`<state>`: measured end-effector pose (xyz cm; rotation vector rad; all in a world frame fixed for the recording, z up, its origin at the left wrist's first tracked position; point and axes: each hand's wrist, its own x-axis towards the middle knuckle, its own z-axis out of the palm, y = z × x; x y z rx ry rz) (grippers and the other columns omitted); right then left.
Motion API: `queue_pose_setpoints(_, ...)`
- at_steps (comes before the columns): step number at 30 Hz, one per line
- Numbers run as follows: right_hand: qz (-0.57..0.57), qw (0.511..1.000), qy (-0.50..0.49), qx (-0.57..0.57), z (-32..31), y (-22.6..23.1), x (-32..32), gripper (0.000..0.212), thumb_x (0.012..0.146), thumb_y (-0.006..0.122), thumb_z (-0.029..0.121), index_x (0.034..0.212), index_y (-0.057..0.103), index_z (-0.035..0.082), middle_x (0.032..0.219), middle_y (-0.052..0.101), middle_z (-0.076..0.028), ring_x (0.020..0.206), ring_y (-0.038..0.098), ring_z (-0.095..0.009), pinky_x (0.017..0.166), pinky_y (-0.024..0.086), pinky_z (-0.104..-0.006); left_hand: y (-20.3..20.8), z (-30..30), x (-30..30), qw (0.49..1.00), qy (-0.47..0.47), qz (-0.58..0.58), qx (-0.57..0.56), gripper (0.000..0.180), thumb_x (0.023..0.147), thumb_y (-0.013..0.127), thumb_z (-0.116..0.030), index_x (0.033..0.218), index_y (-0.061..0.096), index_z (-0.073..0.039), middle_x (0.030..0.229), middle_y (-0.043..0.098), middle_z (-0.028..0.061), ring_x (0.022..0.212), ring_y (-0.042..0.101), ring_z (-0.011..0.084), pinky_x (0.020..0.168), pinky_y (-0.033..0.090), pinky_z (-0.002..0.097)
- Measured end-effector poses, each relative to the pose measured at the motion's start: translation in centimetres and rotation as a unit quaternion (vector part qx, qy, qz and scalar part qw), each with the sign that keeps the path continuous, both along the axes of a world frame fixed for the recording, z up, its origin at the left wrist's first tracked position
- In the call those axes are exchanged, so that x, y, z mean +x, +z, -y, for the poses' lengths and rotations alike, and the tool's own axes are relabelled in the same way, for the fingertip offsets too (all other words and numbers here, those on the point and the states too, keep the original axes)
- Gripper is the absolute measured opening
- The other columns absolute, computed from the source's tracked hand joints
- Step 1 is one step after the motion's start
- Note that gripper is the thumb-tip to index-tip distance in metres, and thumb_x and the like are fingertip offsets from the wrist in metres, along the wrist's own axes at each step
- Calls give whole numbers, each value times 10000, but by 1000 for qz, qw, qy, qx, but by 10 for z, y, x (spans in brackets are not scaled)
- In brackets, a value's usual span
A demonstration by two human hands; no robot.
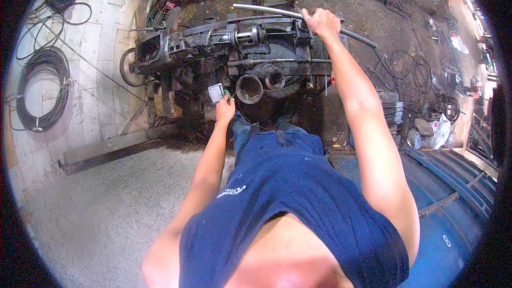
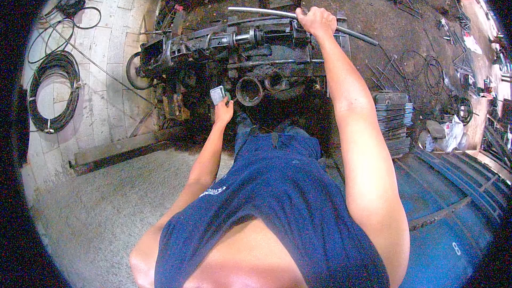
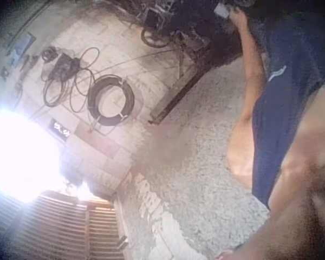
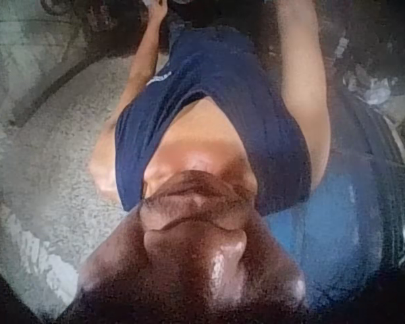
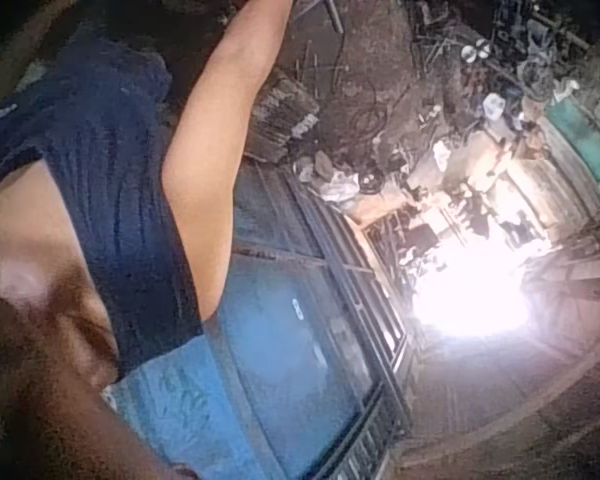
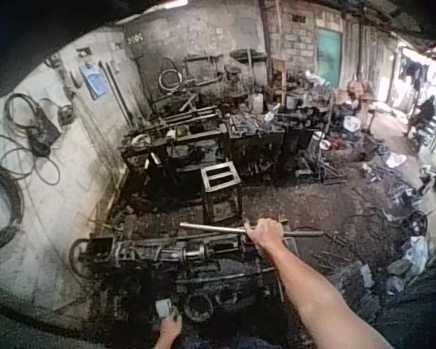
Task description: Using a semi-automatic bending machine to shape a metal rod in a workshop environment.
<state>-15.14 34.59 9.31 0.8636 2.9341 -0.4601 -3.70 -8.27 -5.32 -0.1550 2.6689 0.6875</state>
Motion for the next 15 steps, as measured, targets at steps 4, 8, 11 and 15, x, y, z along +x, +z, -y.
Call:
queue_pose_setpoints(4, 19, 1000, -5, -6, -2, -4, -1, 696, 847, 443, 656, 968, 736, 36, 999, 701, -212, 969, 677, -361, 840, 530, -447, -3, 2, 2, 1000, -1, -9, -12, 447, 892, 582, -319, 1247, 609, -49, 1043, 662, 258, 997, 636, 408, 881, 498, 465)
queue_pose_setpoints(8, 6, 1000, -9, -11, -9, -10, 2, 696, 847, 441, 663, 973, 738, 47, 1015, 700, -205, 982, 674, -358, 846, 528, -452, 6, -5, 1, 1000, -1, 6, 1, 461, 895, 581, -332, 1259, 604, -50, 1041, 659, 274, 998, 638, 411, 885, 496, 472)
queue_pose_setpoints(11, 1, 1000, -4, -8, -8, -8, 1, 689, 844, 448, 661, 980, 737, 50, 1019, 699, -206, 984, 673, -359, 844, 529, -445, -5, 4, 1, 1000, -6, -7, -7, 454, 898, 579, -322, 1257, 604, -45, 1027, 662, 273, 988, 641, 412, 879, 497, 471)
queue_pose_setpoints(15, 1, 1000, -2, -8, -3, -2, 0, 693, 839, 454, 652, 962, 735, 30, 994, 700, -217, 971, 675, -363, 839, 529, -441, -6, 2, 1, 1000, -11, 0, -9, 442, 903, 575, -310, 1253, 604, -43, 1031, 658, 279, 988, 640, 417, 874, 498, 471)
